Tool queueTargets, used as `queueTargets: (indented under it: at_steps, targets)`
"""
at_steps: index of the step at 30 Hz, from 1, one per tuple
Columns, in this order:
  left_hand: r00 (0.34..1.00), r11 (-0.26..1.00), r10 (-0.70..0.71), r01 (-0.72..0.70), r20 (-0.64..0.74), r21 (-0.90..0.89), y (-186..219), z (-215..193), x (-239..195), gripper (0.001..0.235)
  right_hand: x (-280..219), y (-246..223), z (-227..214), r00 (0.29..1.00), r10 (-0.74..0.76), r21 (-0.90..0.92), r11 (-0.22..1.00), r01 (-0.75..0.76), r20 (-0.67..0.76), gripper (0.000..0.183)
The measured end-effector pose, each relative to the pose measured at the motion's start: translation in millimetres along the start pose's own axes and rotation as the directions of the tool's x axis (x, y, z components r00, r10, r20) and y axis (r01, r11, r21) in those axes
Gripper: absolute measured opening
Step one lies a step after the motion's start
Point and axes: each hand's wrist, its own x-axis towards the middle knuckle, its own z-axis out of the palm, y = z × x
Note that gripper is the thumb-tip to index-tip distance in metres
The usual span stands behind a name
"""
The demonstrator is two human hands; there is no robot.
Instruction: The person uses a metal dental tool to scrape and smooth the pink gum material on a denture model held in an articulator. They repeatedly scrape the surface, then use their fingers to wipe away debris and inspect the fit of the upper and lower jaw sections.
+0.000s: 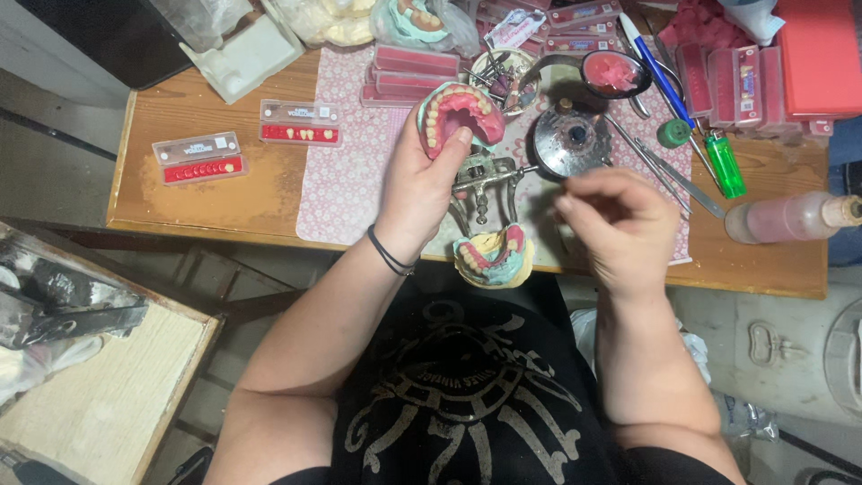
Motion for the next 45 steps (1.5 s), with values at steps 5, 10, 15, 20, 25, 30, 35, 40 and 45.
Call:
queueTargets:
  at_steps: [5, 10, 15, 20, 25, 30, 35, 40, 45]
  targets:
    - [1.000, 1.000, 0.013, -0.013, -0.019, 0.001, -9.3, -0.9, -3.9, 0.043, 37.4, -36.1, 37.7, 0.990, -0.139, -0.023, 0.990, 0.139, 0.004, 0.021]
    - [0.999, 0.985, -0.037, 0.042, -0.035, 0.165, 20.0, 3.0, -5.8, 0.033, 56.1, -59.4, 70.1, 0.998, -0.029, -0.122, 0.992, 0.035, 0.054, 0.017]
    - [0.999, 0.948, -0.022, 0.036, -0.049, 0.316, 24.5, 1.9, -5.1, 0.036, 57.2, -63.5, 81.6, 0.999, -0.010, -0.126, 0.992, 0.017, 0.050, 0.020]
    - [0.998, 0.961, -0.017, 0.032, -0.057, 0.275, 15.0, 1.1, -5.9, 0.039, 54.6, -63.3, 84.9, 0.997, -0.067, -0.208, 0.976, 0.071, 0.026, 0.016]
    - [0.999, 0.969, 0.020, -0.009, -0.040, 0.248, 10.2, -0.1, -5.9, 0.038, 52.3, -57.8, 88.2, 0.994, -0.113, -0.234, 0.966, 0.112, 0.010, 0.013]
    - [0.998, 0.932, 0.002, 0.021, -0.063, 0.362, 12.5, -0.3, -6.4, 0.043, 52.6, -53.8, 88.0, 0.991, -0.134, -0.242, 0.961, 0.132, 0.008, 0.015]
    - [0.998, 0.936, -0.004, 0.024, -0.059, 0.351, 14.9, 0.6, -6.2, 0.043, 52.7, -50.0, 86.8, 0.996, -0.085, -0.153, 0.984, 0.087, 0.016, 0.019]
    - [0.997, 0.928, -0.022, 0.046, -0.067, 0.369, 16.9, 0.8, -6.4, 0.043, 49.0, -52.3, 87.0, 0.999, 0.019, -0.013, 1.000, -0.019, 0.027, 0.036]
    - [0.999, 0.946, -0.001, 0.015, -0.044, 0.323, 14.4, 0.4, -6.2, 0.041, 46.0, -51.2, 84.2, 1.000, 0.004, -0.078, 0.997, -0.003, 0.018, 0.024]
